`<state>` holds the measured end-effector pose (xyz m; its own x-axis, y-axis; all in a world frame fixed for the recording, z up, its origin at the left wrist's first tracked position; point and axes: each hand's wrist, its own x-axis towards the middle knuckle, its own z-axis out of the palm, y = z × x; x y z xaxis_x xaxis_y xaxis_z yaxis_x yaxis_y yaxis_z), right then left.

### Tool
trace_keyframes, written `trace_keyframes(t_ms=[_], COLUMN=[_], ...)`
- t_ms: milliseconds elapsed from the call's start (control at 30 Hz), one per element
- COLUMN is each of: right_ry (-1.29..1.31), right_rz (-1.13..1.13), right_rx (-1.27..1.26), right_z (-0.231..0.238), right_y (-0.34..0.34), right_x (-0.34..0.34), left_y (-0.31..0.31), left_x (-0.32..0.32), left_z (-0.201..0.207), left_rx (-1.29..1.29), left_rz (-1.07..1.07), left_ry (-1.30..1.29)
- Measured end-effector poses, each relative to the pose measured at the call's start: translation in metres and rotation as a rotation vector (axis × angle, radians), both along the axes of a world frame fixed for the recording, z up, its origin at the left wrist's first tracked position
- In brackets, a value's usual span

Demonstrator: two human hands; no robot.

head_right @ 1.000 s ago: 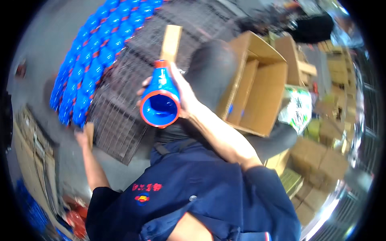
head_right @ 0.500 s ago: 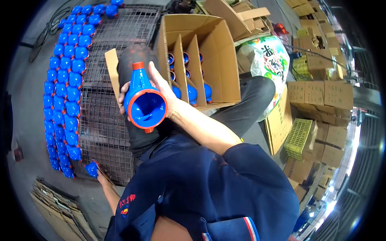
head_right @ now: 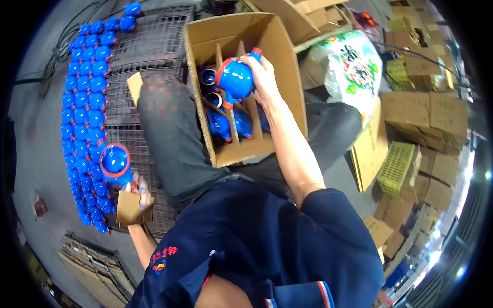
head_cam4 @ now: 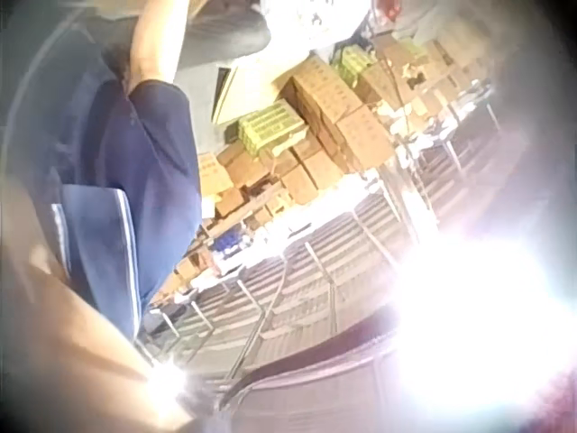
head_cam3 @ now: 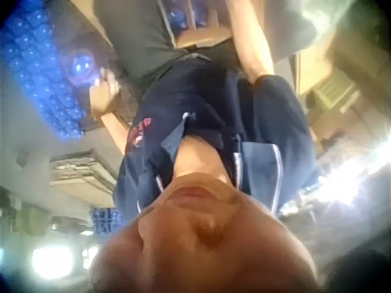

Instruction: The person applies paint to the red section of blue plastic components using a brush and then places the components into a cardboard box containing dividers.

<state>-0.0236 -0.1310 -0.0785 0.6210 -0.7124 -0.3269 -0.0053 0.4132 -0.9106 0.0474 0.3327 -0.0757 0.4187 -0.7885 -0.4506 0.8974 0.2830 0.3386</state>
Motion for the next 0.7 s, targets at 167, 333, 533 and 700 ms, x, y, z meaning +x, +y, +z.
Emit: trace_keyframes(t_ms=[167, 333, 533, 700], right_ry=[0.7, 0.929, 1.005, 0.941], right_rz=[0.309, 0.881, 1.139, 1.005], right_rx=[-0.94, -1.148, -0.992, -0.71], right_z=[-0.076, -0.243, -0.266, -0.238], right_y=[0.016, 0.01, 0.03, 0.019], right_x=[0.077, 0.094, 0.1, 0.081], left_y=[-0.049, -0.071, -0.072, -0.103], left_x=[0.041, 0.061, 0.067, 0.065], left_z=[0.018, 0.041, 0.05, 0.061], left_rx=[0.175, 0.348, 0.279, -0.146], left_rz=[-0.123, -0.191, -0.227, -0.185], left_ry=[-0.311, -0.511, -0.517, -0.102])
